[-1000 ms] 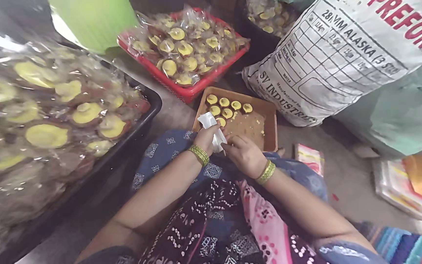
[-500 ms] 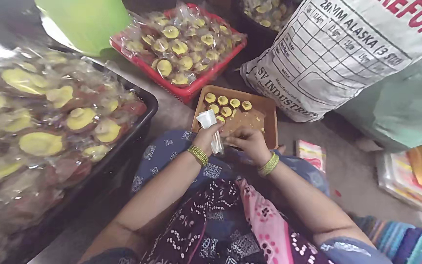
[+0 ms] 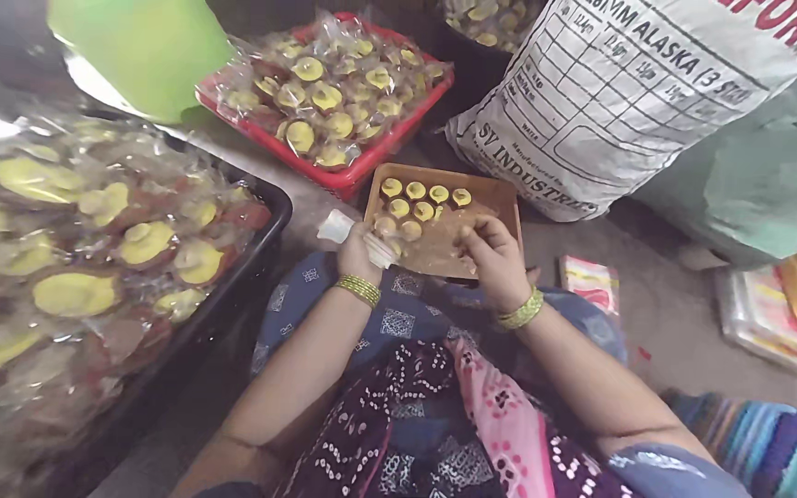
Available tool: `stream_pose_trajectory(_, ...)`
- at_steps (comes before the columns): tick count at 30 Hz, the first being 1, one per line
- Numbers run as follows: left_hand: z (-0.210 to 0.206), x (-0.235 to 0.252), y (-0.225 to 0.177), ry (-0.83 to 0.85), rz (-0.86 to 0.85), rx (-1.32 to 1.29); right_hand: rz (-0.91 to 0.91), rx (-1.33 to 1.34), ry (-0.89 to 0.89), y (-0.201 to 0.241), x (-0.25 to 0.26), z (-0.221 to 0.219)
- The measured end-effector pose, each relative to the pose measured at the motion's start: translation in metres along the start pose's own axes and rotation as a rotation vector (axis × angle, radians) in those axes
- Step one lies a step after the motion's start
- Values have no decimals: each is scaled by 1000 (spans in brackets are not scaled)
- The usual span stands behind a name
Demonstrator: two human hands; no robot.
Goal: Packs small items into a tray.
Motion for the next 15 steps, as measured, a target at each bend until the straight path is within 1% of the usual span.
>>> stream_pose_trajectory(1,0,-2,-2,-26,-73,37,-29,26,-82,0,2,6)
stream_pose_trajectory(2,-1,-7,-3,-24,-181,87,-55,42,-152,0,4,12)
stream_pose_trajectory(4,-2,-21,-3,66,-446,274,-91,47,-248,-5,6,20)
stream_pose_trajectory(6,-4,-40,1,217,-738,518,-140,36,-249,-9,5,21)
stream_pose_trajectory(8,-4,-52,13,353,-1008,668,-202,33,-214,-13,1,15)
stream_pose_trajectory(9,-4,-57,19,392,-1126,745,-232,31,-196,-13,0,10)
stream_pose_trajectory(10,-5,-61,24,429,-1195,821,-253,32,-177,-14,-2,7)
stream_pose_trajectory(11,-6,-65,26,444,-1211,913,-263,20,-159,-16,-3,4)
stream_pose_trajectory(12,-7,-66,28,443,-1182,1008,-272,12,-147,-17,-4,2)
stream_pose_trajectory(14,-9,-64,30,432,-1011,1110,-293,21,-127,-15,-5,-1)
stream_pose_trajectory(15,-9,-61,30,432,-911,1095,-294,26,-122,-15,-5,-2)
Point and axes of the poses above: each hand's wrist, its own x-axis towards the middle knuckle, its own z-axis out of the back of the hand, y = z × x, the point moved 2 cm from there along x, towards the middle knuckle, and after that the axes turned 6 degrees about z, right-handed, at the moved point
